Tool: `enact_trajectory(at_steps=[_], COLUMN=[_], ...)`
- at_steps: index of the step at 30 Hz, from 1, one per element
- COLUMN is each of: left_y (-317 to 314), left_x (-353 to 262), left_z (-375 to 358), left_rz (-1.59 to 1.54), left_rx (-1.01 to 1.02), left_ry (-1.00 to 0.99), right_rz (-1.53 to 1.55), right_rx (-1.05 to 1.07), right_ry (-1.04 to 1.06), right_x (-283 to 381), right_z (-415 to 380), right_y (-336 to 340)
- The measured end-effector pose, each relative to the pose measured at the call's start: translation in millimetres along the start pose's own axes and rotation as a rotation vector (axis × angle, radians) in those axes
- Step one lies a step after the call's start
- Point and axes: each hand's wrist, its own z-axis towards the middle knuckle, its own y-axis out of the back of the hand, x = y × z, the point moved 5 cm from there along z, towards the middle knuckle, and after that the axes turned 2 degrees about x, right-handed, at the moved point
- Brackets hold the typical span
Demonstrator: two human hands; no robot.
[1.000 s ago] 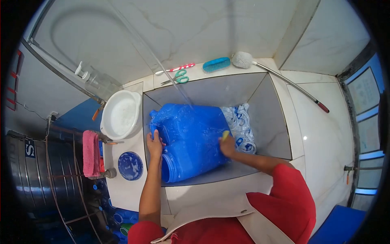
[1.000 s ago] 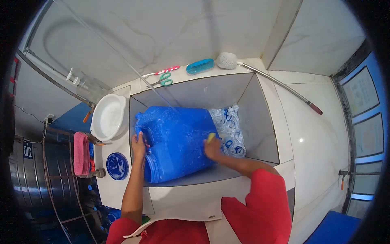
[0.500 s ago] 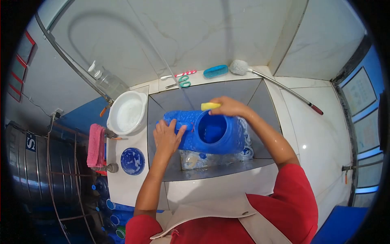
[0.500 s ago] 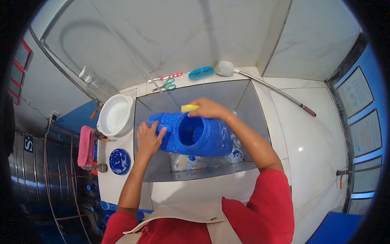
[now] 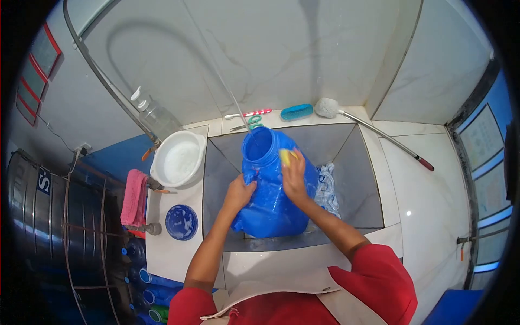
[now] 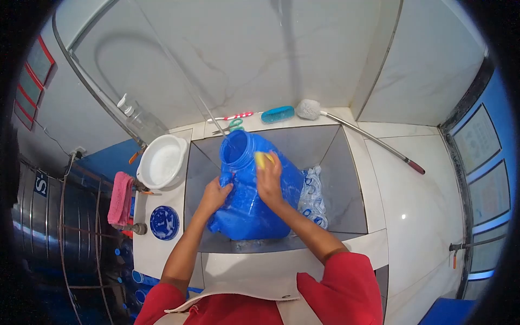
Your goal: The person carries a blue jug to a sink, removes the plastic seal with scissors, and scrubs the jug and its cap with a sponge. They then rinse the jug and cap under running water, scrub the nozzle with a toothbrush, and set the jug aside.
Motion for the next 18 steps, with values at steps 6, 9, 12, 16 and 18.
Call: enact_trajectory(at_steps=[6,9,12,16,18], left_y=[-8.1,-14.5,-11.2,-2.7,4.6], left_x=[-9.8,-29.9,-31.9,-32.5,-39.0], left_z=[5.4,-3.7,-7.8,-28.5,-43.0], left_rz=[-0.174,-0.357,-0.324,-0.198,0.004], left_rx=[0.105,0.235,0.253,0.187,0.132], left_ry=[0.107,0.181,0.165,0.030,-0.131], right_rz=[-0.005,-0.306,-0.184,0.051,0.271], right_rx=[0.262,1.023,1.330,1.228,1.201], right_ry=[0.335,-0.242,-0.368,-0.497,-0.610], right_x=[66.9,57.8,40.8,46.0,49.1], right_z=[108.0,115.1,97.6,75.6,59.2], right_y=[-2.0,-53.3,-83.5,-55.4,-31.7])
